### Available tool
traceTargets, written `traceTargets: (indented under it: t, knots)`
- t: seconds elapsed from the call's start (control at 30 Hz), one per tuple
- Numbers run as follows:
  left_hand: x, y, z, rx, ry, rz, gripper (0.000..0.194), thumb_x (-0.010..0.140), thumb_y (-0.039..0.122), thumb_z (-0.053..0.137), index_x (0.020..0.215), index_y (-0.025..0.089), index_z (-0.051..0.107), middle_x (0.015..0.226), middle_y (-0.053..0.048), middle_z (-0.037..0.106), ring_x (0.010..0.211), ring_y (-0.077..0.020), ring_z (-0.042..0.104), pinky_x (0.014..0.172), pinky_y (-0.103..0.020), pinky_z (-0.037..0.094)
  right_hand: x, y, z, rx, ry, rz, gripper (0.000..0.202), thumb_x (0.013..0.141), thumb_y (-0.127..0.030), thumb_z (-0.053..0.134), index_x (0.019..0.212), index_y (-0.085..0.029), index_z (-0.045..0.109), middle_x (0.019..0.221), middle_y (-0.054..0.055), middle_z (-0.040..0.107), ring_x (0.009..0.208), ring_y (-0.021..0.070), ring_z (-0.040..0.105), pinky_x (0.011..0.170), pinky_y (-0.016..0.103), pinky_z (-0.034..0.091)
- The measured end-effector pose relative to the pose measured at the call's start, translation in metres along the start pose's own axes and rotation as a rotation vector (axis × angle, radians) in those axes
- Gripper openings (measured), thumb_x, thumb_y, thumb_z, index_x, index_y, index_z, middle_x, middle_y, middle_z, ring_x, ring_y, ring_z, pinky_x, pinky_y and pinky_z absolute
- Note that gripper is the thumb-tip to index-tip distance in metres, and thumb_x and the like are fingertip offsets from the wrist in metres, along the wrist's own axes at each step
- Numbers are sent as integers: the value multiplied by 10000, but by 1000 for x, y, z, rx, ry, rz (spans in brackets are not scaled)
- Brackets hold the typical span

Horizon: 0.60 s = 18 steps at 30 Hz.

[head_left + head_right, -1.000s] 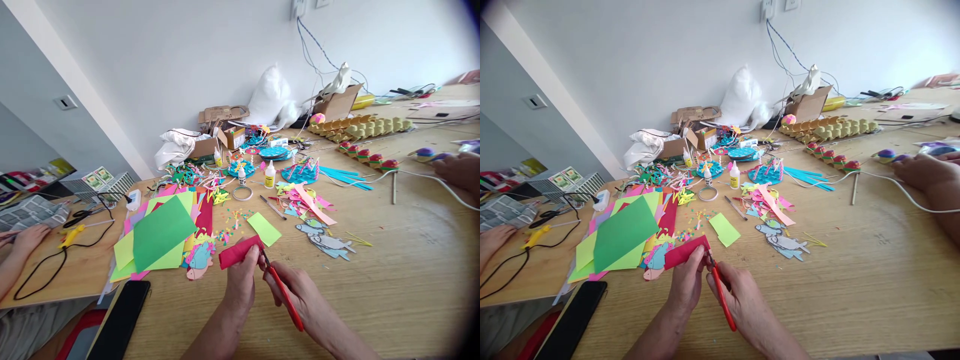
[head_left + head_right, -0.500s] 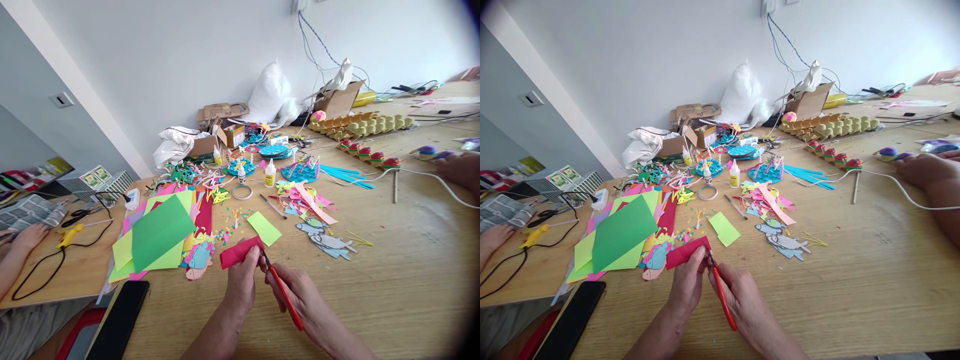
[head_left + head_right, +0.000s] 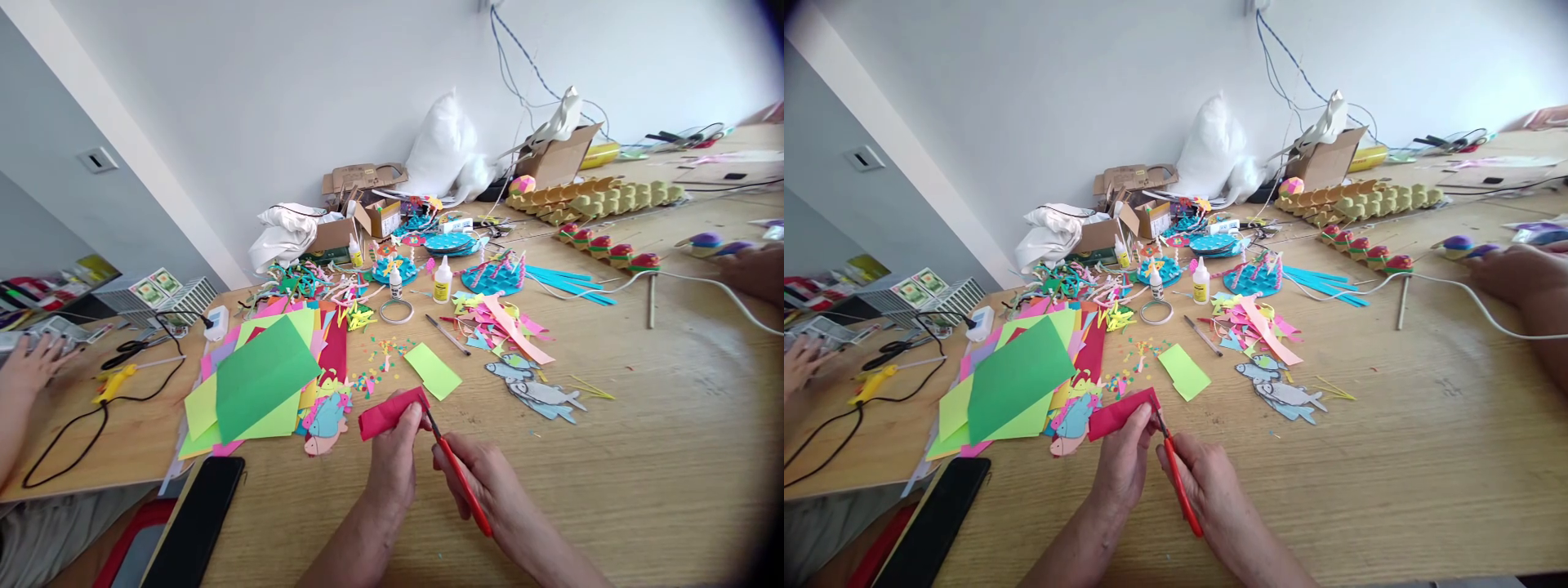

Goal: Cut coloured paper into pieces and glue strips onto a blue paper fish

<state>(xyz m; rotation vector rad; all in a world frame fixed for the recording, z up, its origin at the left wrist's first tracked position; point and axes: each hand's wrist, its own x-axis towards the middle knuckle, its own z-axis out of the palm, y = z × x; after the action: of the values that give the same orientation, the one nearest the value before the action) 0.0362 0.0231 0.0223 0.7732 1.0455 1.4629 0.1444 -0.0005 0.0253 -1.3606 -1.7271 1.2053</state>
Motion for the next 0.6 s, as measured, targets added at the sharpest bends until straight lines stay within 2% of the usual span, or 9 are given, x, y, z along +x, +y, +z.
traceTargets:
  t: [0.2, 0.47, 0.6]
  knots:
    - [-4, -5, 1, -42, -60, -34, 157, 674, 311, 605, 723, 162, 590, 718, -6, 576, 701, -141, 514, 698, -268, 416, 0, -3, -1, 69, -22, 35, 330, 831, -429, 337, 617, -194, 424, 433, -61, 414, 395, 85, 413, 404, 181, 329]
    - [-6, -7, 3, -56, 26, -116, 165, 638, 309, 638, 721, 175, 588, 739, -6, 600, 727, -156, 528, 732, -285, 404, -2, 1, 3, 112, 0, 37, 357, 817, -455, 328, 582, -199, 408, 392, -66, 379, 357, 79, 366, 370, 183, 298]
    - [-7, -8, 3, -62, 65, -159, 153, 634, 302, 641, 684, 171, 581, 723, -16, 598, 721, -159, 530, 684, -269, 405, -3, 2, 3, 95, 8, 34, 403, 811, -510, 314, 569, -203, 412, 373, -60, 377, 362, 87, 358, 368, 189, 285]
